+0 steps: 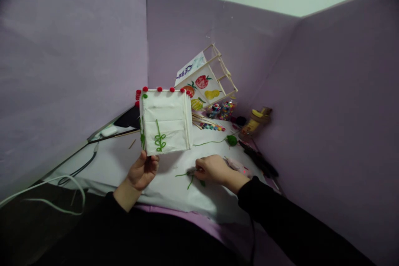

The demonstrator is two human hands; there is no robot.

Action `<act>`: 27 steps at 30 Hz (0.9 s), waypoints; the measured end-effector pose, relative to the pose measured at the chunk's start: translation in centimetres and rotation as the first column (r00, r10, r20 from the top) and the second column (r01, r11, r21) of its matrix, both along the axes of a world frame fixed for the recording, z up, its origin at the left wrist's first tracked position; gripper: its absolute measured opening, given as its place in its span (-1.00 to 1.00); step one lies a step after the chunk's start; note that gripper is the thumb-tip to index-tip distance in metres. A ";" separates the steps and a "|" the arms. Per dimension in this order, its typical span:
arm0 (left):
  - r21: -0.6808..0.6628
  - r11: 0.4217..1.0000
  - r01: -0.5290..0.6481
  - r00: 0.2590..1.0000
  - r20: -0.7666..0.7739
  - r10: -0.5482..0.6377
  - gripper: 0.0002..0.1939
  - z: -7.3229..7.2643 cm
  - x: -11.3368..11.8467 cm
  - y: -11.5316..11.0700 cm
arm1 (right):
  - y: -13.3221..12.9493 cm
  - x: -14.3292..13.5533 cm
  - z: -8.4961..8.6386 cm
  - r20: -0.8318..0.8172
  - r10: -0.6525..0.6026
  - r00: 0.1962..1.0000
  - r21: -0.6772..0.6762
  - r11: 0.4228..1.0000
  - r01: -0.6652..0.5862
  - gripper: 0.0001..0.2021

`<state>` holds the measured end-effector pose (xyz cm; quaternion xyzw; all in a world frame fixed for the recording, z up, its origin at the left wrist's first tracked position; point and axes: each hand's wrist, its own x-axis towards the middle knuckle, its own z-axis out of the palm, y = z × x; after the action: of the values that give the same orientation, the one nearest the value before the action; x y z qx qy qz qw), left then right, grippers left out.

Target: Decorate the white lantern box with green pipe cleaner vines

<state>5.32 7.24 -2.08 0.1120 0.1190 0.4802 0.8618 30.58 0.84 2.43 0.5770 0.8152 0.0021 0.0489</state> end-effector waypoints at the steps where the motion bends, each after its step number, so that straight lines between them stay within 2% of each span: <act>1: 0.000 1.000 -0.001 1.000 0.000 0.001 -0.86 0.0 0.0 0.0 | 0.0 0.0 0.0 0.000 0.000 1.000 -0.002 1.000 0.000 -0.82; 15: 0.000 1.000 0.004 1.000 0.006 -0.004 -0.88 0.0 -0.1 0.0 | 0.1 -0.1 -0.3 0.007 -0.042 0.999 -0.014 0.999 0.042 -0.81; 27: -0.006 1.000 0.002 1.000 0.009 -0.002 -0.88 0.1 0.0 0.0 | 0.1 0.1 0.4 -0.008 -0.064 0.998 -0.003 0.998 0.064 -0.79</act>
<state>5.30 7.21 -2.02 0.1074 0.1166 0.4796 0.8630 30.70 0.94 2.88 0.6029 0.7965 -0.0031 0.0466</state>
